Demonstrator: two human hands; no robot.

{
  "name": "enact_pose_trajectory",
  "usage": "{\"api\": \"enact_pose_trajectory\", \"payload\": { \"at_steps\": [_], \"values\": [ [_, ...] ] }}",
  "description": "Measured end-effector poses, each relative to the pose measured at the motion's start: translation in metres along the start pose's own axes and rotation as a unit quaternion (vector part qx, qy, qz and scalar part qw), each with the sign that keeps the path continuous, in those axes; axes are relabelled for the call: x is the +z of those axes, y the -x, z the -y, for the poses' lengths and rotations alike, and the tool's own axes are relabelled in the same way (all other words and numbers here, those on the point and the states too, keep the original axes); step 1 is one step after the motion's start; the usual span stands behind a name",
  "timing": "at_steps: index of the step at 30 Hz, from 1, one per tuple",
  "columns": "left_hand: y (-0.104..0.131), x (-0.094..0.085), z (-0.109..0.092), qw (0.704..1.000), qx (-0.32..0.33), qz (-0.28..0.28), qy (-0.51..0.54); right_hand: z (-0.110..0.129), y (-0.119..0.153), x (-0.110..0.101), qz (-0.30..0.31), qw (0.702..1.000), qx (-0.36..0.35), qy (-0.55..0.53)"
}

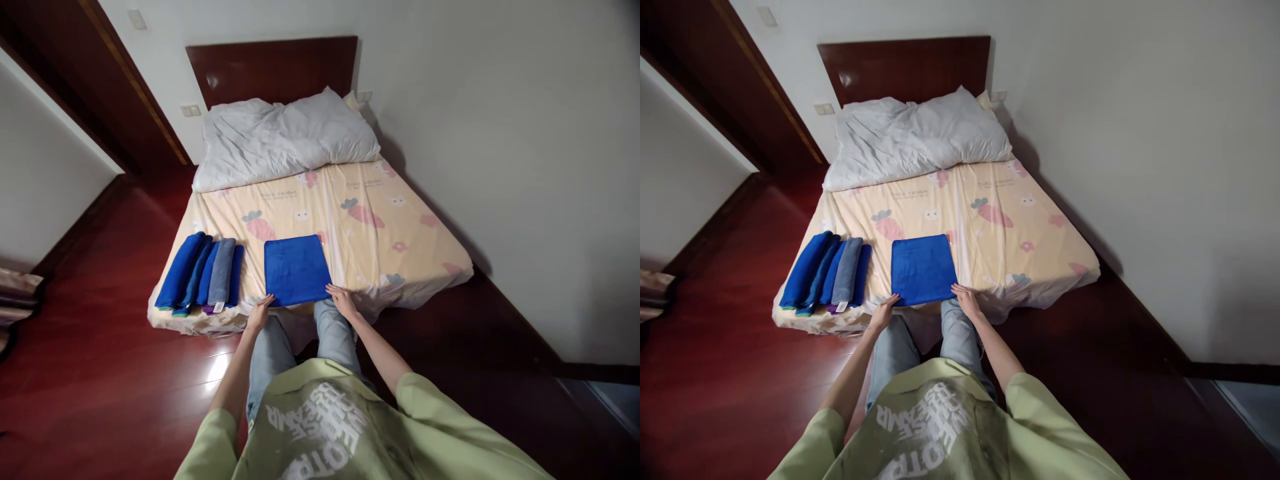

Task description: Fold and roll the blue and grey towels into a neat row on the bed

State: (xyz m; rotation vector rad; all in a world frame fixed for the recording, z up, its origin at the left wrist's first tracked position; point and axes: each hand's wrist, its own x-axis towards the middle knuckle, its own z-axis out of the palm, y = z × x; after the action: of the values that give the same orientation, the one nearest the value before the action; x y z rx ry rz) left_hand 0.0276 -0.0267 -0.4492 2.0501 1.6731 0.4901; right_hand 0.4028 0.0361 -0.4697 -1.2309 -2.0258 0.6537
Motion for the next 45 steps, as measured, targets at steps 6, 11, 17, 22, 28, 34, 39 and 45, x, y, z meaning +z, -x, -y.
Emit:
{"api": "enact_pose_trajectory", "payload": {
  "at_steps": [6, 11, 17, 22, 28, 34, 39, 45],
  "values": [
    [-0.004, 0.001, -0.004, 0.999, -0.033, -0.009, 0.026, 0.004, -0.003, 0.004, -0.015, 0.999, 0.032, -0.005],
    [-0.007, 0.001, -0.005, 0.998, -0.046, -0.018, 0.044, 0.005, -0.003, 0.003, -0.016, 0.999, 0.042, -0.017],
    [-0.018, -0.009, -0.007, 0.991, -0.107, -0.038, 0.069, 0.001, -0.016, 0.002, -0.048, 0.991, 0.107, -0.071],
    [-0.033, -0.017, -0.001, 0.973, -0.170, -0.065, 0.144, -0.009, -0.036, 0.003, -0.078, 0.982, 0.135, -0.105],
    [-0.038, -0.017, -0.001, 0.957, -0.172, -0.122, 0.201, -0.017, -0.047, 0.014, -0.129, 0.970, 0.162, -0.125],
    [-0.054, -0.012, 0.005, 0.957, -0.176, -0.165, 0.163, -0.021, -0.061, 0.015, -0.131, 0.972, 0.174, -0.092],
    [-0.067, -0.005, 0.011, 0.959, -0.196, -0.155, 0.129, -0.027, -0.067, 0.020, -0.125, 0.969, 0.198, -0.082],
    [-0.074, 0.001, 0.007, 0.954, -0.265, -0.130, 0.047, -0.022, -0.064, 0.030, -0.165, 0.956, 0.240, -0.030]
  ]
}}
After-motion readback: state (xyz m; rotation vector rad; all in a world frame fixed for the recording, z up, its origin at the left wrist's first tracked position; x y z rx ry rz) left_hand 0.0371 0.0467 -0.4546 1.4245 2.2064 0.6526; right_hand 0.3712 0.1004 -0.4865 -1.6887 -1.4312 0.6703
